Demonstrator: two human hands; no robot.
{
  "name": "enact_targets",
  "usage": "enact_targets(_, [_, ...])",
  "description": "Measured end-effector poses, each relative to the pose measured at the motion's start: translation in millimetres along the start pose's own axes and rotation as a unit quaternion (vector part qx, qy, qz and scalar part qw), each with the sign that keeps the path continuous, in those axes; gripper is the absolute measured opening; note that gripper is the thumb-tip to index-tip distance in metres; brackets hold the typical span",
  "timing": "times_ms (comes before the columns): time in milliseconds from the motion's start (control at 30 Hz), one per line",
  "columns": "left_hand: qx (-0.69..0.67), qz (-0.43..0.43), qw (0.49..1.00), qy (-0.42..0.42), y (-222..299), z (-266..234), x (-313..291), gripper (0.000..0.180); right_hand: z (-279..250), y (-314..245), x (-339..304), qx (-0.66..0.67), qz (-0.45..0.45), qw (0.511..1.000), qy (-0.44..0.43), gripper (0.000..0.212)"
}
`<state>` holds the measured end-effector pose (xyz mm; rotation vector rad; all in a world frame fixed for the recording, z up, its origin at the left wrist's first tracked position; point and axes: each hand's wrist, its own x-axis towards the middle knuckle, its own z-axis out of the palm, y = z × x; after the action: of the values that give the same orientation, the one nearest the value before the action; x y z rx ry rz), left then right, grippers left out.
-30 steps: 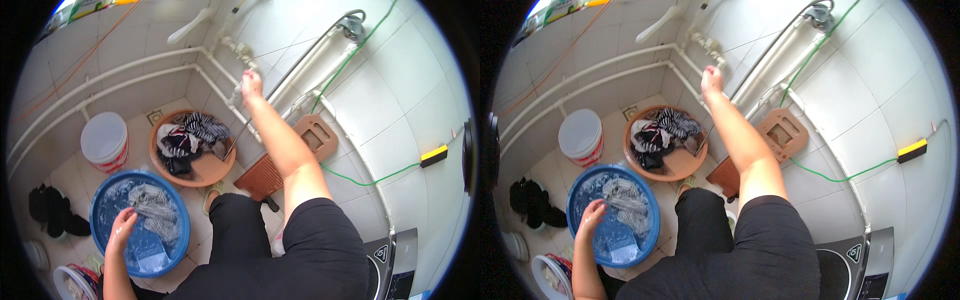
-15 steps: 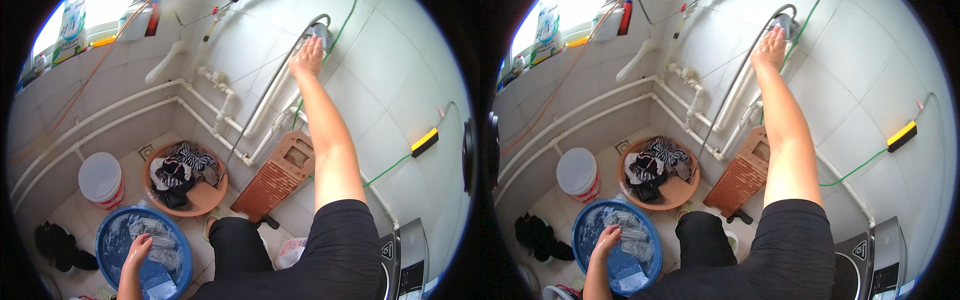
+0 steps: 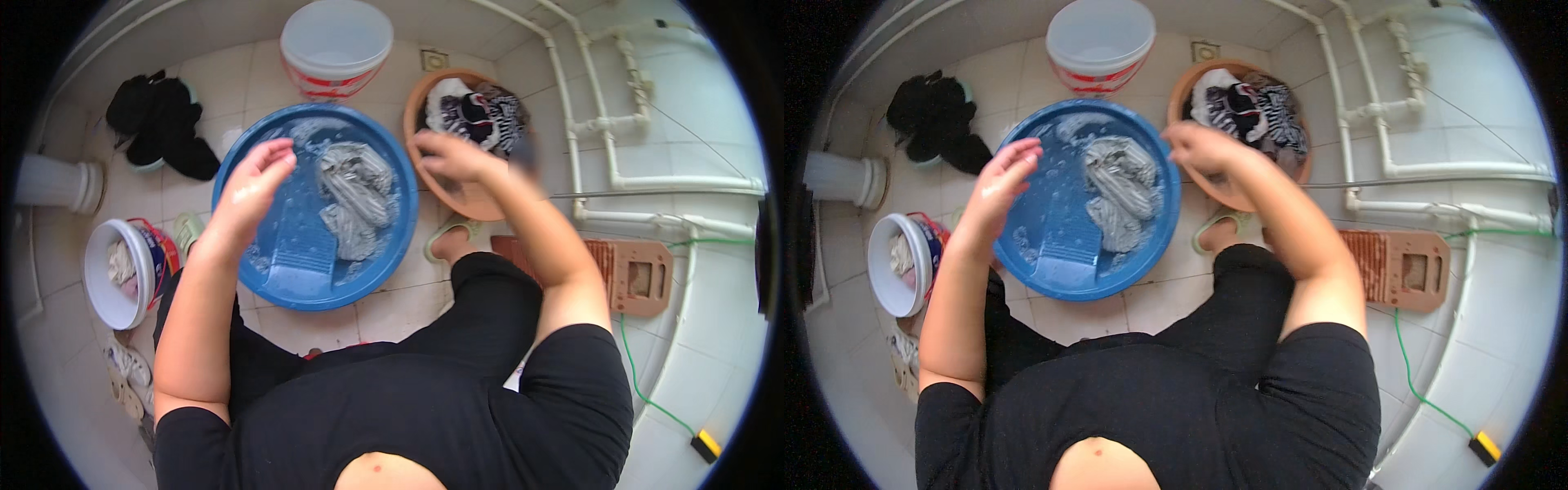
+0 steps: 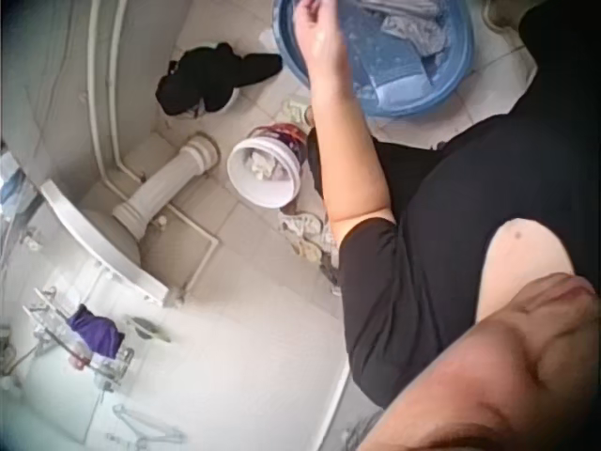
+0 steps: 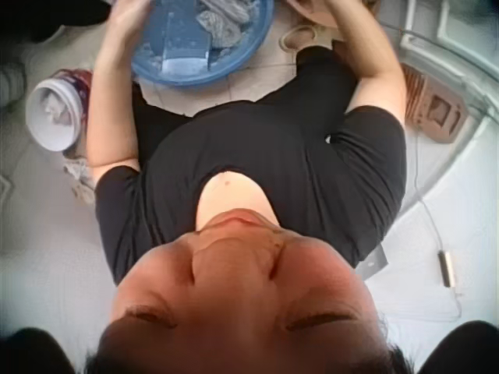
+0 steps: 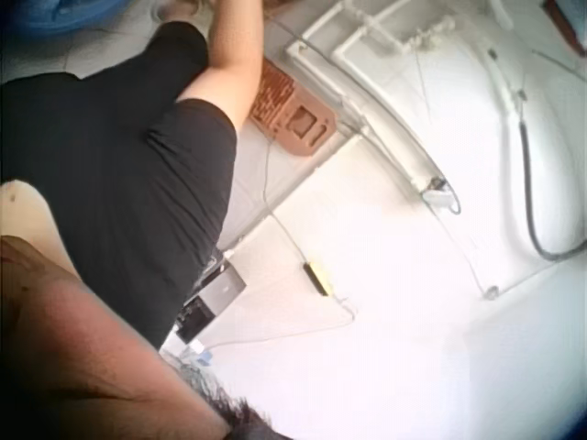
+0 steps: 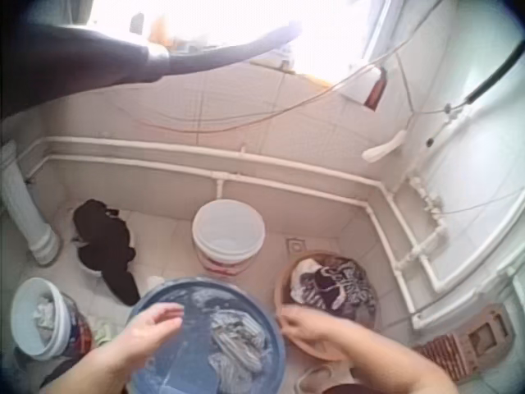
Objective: The person hand-washes various garments in a blue basin filled with soapy water. They scrub, rinse, and wring out items including a white cloth, a pink garment, a dark brown item, and a striped shirt, transferring the wet clothes into a separate orange basin.
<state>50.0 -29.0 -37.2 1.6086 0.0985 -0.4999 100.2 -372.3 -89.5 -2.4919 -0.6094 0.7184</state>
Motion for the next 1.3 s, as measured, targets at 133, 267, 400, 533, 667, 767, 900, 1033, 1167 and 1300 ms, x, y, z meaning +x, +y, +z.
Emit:
enact_targets(133, [-0.059,0.006,0.996,0.074,12,-33,-14,0.038,143,32,99,0.095,0.022,0.986,-0.133,0.054])
enact_targets(267, [-0.031,0.02,0.997,0.074,18,-48,-33,0.036,250,3,112,-0.078,0.259,0.962,0.046,0.077])
enact_targets(400, [-0.033,0.048,0.997,0.055,18,-49,-35,0.037,323,41,92,-0.238,0.131,0.958,-0.088,0.076])
enact_targets(533, [-0.069,0.04,0.995,0.054,14,-57,-36,0.033,247,38,106,-0.211,0.044,0.918,-0.333,0.073])
enact_targets(667, [-0.103,0.041,0.993,0.043,13,-56,-39,0.028,249,74,139,0.155,0.324,0.93,-0.084,0.057])
enact_targets(767, [-0.083,0.049,0.995,0.039,10,-54,-39,0.03,294,38,149,0.064,0.283,0.954,0.071,0.067])
enact_targets(900, [-0.055,0.063,0.995,0.052,6,-54,-43,0.033,276,-49,124,0.017,0.232,0.972,-0.023,0.075])
enact_targets(1033, [-0.05,0.102,0.993,0.045,4,-57,-38,0.031,275,-20,81,0.083,0.17,0.98,-0.068,0.065])
enact_targets(1167, [-0.08,0.131,0.988,0.032,7,-55,-41,0.03,226,-3,62,0.026,0.274,0.961,-0.021,0.05])
enact_targets(1300, [-0.077,0.146,0.986,0.013,7,-57,-47,0.031,103,-97,40,0.18,0.223,0.952,0.107,0.033])
